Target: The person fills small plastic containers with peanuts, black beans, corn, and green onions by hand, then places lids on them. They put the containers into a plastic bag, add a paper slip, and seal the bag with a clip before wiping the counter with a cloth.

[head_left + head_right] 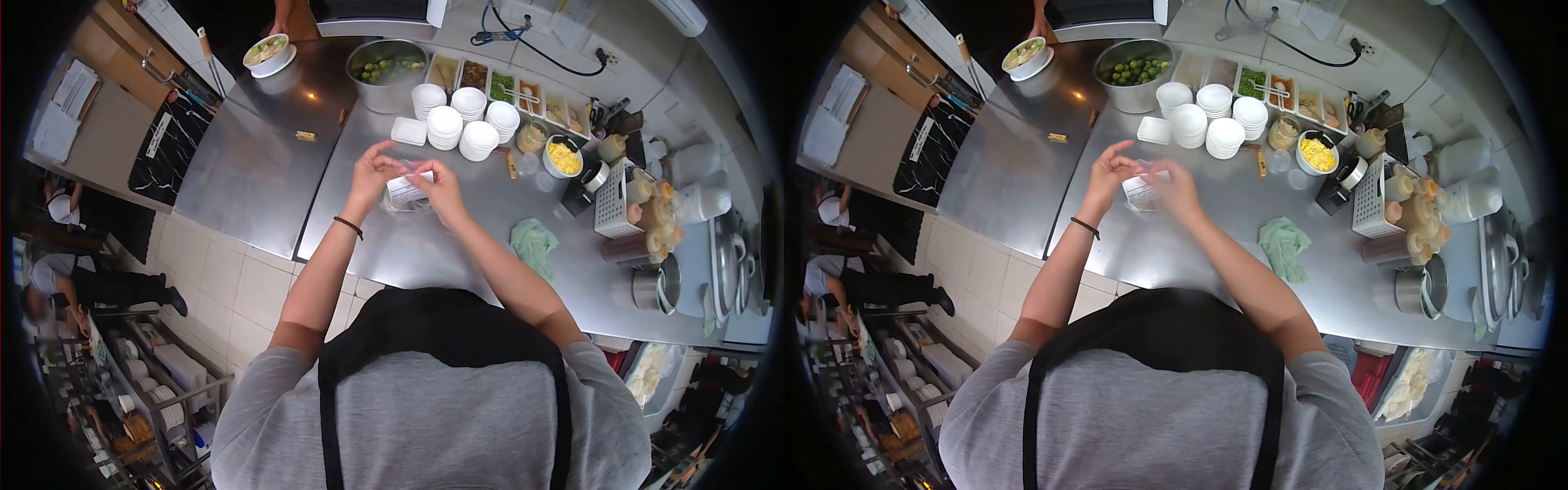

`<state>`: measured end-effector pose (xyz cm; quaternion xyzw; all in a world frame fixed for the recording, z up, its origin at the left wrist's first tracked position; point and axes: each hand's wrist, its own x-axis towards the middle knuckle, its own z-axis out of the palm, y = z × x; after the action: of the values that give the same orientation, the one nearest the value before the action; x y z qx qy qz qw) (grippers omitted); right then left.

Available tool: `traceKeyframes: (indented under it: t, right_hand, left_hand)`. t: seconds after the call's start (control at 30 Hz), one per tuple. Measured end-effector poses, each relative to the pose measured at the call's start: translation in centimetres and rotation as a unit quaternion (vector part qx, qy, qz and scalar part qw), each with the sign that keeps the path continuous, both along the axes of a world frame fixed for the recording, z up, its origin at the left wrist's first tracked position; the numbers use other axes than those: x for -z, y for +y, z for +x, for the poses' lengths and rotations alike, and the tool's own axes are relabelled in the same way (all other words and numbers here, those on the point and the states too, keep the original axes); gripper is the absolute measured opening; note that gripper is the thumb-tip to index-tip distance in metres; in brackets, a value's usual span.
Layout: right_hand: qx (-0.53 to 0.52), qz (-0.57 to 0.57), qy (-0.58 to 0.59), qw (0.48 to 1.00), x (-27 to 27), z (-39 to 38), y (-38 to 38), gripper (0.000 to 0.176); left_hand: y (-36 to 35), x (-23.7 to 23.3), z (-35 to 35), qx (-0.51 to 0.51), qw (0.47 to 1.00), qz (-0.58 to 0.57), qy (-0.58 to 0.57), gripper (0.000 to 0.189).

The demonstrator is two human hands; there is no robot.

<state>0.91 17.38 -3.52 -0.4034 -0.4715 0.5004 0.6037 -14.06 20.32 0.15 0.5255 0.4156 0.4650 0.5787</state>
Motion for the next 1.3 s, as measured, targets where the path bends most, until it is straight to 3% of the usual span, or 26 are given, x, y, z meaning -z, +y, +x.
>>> traceKeyframes:
  t: [0.1, 0.23, 0.33, 0.4, 0.53, 0.6, 0.73, 0.8, 0.93, 1.03, 1.1, 1.13, 1.2, 1.27, 1.3]
  right_hand:
    - [0.022, -0.08, 0.01, 0.996, -0.1, -0.4, 0.8, 0.019]
    - [0.075, -0.055, 0.019, 0.995, 0.1, -0.8, 1.3, 0.019]
    - [0.072, -0.029, 0.036, 0.996, 0.3, -0.8, 1.1, 0.016]
    - [0.069, -0.012, -0.031, 0.997, -0.9, -0.7, 0.6, 0.013]
    - [0.052, -0.04, -0.071, 0.995, -1.7, -0.1, 0.1, 0.013]
    - [0.074, -0.009, -0.168, 0.983, -2.4, 0.1, -0.4, 0.015]
    - [0.103, 0.022, -0.207, 0.973, -1.4, 0.3, -0.4, 0.016]
    - [0.107, 0.066, -0.27, 0.955, -1.4, 0.6, -0.7, 0.02]
    - [0.111, 0.05, -0.251, 0.96, -2.1, 3.2, -2.8, 0.023]
    - [0.158, 0.052, -0.366, 0.916, -1.7, 8.1, -5.5, 0.03]
    - [0.19, 0.06, -0.475, 0.857, -0.2, 12.2, -7.8, 0.034]
    - [0.202, 0.05, -0.532, 0.821, 0.7, 14.0, -9.2, 0.036]
    - [0.186, -0.015, -0.625, 0.758, 1.7, 17.0, -12.6, 0.04]
    - [0.19, 0.025, -0.703, 0.685, 6.3, 21.3, -15.6, 0.043]
    - [0.21, -0.007, -0.7, 0.682, 6.9, 23.0, -16.8, 0.043]
  left_hand:
    - [0.1, -0.5, -0.9, 0.033, 0.997, -0.067, 0.014, 0.043]
    - [-0.5, -1.2, -0.9, 0.02, 0.991, -0.123, -0.046, 0.043]
    - [-1.0, -1.1, -0.6, 0.018, 0.996, -0.085, -0.018, 0.047]
    - [-1.3, -0.6, -0.3, 0.014, 0.999, 0.033, 0.037, 0.052]
    - [-1.3, 0.1, -0.1, -0.008, 0.996, 0.061, 0.059, 0.057]
    - [-1.1, 0.2, -0.2, -0.016, 0.987, 0.11, 0.114, 0.057]
    - [-2.1, -1.2, 0.6, -0.01, 0.98, 0.122, 0.157, 0.057]
    - [-2.2, -1.5, 0.7, -0.001, 0.974, 0.105, 0.201, 0.053]
    - [-0.3, -0.5, 1.4, -0.014, 0.954, 0.17, 0.248, 0.042]
    - [1.1, -1.9, 2.3, -0.046, 0.954, 0.169, 0.244, 0.029]
    - [2.2, -2.6, 2.7, -0.059, 0.935, 0.153, 0.315, 0.022]
    - [2.7, -2.4, 2.7, -0.042, 0.915, 0.245, 0.317, 0.025]
    - [3.6, -1.4, 2.9, -0.03, 0.917, 0.237, 0.318, 0.031]
    - [3.8, -1.2, 2.5, -0.023, 0.919, 0.228, 0.321, 0.037]
    - [3.8, -1.4, 2.2, -0.063, 0.916, 0.235, 0.319, 0.043]
